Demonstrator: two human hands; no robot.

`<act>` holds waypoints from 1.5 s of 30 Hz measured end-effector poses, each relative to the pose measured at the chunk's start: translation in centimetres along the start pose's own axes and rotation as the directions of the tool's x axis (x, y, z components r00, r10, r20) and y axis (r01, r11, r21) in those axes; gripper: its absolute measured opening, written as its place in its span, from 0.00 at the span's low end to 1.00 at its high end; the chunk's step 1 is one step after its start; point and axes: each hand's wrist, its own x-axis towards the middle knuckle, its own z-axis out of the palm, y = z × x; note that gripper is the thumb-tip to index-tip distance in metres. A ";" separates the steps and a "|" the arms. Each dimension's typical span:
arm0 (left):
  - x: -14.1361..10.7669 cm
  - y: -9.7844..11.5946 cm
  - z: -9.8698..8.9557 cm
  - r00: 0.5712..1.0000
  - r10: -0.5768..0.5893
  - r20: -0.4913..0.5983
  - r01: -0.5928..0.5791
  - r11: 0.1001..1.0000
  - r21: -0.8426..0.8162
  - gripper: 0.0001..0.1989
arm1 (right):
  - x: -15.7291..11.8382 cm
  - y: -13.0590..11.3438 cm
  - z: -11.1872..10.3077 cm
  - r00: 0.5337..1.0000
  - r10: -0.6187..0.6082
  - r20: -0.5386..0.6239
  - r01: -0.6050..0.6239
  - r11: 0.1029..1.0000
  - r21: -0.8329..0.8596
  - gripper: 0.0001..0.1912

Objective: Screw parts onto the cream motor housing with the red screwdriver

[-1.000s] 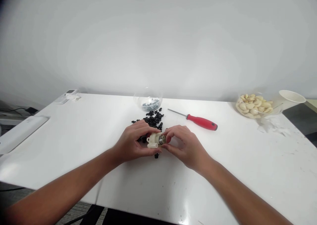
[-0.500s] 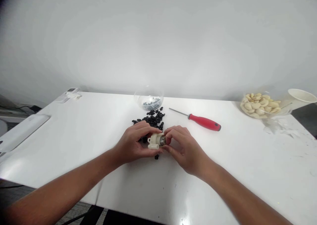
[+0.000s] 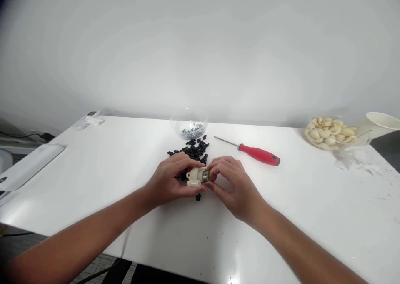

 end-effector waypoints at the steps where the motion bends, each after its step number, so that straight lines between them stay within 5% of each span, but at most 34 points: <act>1: 0.0 0.0 0.0 1.000 0.000 0.004 0.000 1.000 0.007 0.21 | 0.0 0.1 -0.1 1.000 0.003 -0.003 -0.003 1.000 0.005 0.09; 10: 0.1 0.1 -0.5 0.996 0.065 -0.056 -0.059 0.992 0.116 0.23 | -0.4 0.6 -1.0 0.993 0.114 0.008 -0.114 0.993 -0.040 0.24; 20: 0.1 0.5 -0.8 0.992 0.124 -0.035 -0.118 0.983 0.139 0.23 | 0.0 0.8 -0.8 0.997 -0.038 -0.073 0.033 0.997 -0.067 0.14; 29: 0.4 0.7 -0.9 0.993 0.099 -0.056 -0.096 0.993 0.067 0.22 | 0.2 -0.1 -0.8 1.000 0.011 -0.018 -0.011 1.000 -0.029 0.21; 45: 0.4 0.8 -0.9 0.992 0.122 -0.036 -0.120 0.992 0.044 0.22 | 0.0 0.3 -0.4 0.998 -0.009 -0.068 0.007 1.000 -0.031 0.10</act>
